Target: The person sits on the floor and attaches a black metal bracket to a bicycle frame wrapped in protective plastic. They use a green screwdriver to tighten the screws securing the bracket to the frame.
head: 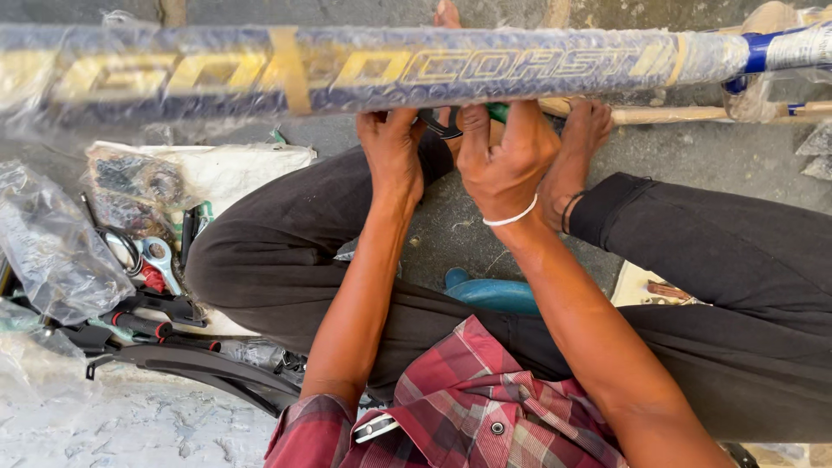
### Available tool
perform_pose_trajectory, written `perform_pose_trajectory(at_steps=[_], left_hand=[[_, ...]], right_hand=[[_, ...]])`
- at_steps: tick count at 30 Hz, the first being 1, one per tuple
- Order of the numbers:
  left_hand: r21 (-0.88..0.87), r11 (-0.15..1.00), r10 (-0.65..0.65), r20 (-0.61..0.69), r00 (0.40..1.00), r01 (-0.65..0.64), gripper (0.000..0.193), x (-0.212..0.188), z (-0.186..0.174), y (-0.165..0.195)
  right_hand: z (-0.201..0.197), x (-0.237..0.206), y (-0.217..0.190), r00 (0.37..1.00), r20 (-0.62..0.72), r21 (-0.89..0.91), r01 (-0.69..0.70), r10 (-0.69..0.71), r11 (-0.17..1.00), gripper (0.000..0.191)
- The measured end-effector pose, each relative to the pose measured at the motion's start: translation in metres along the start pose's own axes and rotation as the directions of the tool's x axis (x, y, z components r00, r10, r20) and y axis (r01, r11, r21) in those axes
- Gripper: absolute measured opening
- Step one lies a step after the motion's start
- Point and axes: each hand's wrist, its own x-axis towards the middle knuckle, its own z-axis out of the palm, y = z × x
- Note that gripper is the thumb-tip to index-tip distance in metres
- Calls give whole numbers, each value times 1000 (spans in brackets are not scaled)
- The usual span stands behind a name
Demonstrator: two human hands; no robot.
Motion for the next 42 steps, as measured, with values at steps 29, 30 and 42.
perform_pose_trajectory(at_steps=[29,30,42], left_hand=[[-13,1000,21,-40,999,-21,21,-2,-14,-24],[-6,1000,10,-84,996,-11,22,0,-15,-27],[122,992,-7,-129,992,23,13,9,-35,-50]], right_hand=[[5,1,29,993,71,80,-97,92,992,23],[3,7,26,997,70,128,-42,34,991,26],[-45,13,26,894,444,-126,-8,64,992,11]])
